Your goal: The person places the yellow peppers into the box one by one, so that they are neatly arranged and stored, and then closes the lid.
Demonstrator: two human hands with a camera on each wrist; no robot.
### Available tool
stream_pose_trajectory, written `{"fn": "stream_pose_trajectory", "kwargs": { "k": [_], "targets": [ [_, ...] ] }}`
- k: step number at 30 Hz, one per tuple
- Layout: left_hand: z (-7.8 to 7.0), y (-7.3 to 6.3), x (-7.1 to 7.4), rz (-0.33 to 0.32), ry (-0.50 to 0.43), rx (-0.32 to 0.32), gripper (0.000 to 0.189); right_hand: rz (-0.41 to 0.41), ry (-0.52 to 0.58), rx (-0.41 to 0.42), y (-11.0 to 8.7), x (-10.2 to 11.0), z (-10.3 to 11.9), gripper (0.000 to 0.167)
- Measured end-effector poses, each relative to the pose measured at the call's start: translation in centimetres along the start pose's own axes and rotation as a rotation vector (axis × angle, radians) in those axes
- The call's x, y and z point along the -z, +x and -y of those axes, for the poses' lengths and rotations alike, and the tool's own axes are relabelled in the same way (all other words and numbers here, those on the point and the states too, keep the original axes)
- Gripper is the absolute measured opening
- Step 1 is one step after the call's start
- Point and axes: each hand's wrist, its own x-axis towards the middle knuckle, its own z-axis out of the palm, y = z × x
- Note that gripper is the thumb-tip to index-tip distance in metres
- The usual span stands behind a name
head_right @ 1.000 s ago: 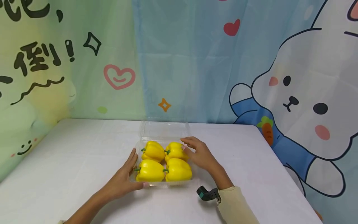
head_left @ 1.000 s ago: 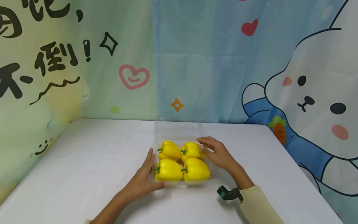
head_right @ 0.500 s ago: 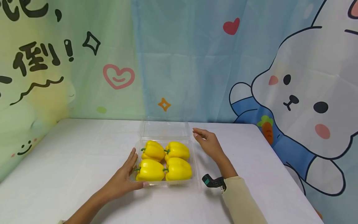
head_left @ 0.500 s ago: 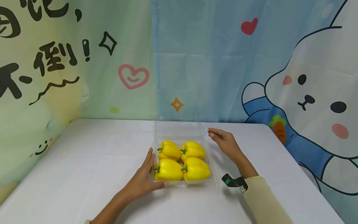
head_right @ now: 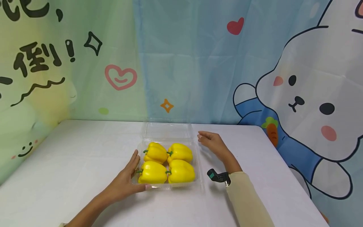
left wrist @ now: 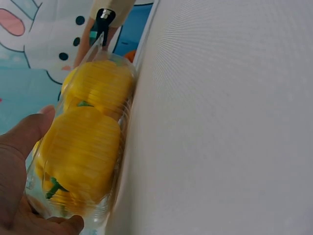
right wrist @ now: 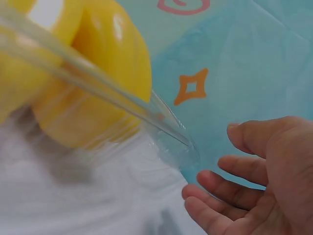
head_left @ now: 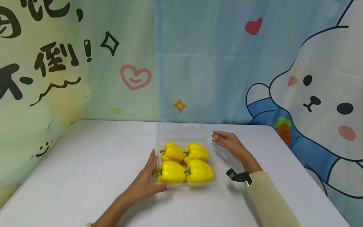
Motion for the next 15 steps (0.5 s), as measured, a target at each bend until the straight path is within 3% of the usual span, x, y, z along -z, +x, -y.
{"fn": "stream_pose_trajectory", "kwargs": {
  "k": [7, 15],
  "targets": [
    [0.1, 0.0, -0.1, 0.001, -0.011, 0.005, 0.118, 0.072, 0.015, -0.093, 1.5, 0.0, -0.2, 0.050],
    [0.0, 0.0, 0.0, -0.002, -0.001, 0.007, 0.118, 0.121, 0.083, -0.117, 2.4, -0.5, -0.5, 0.049]
  ]
}}
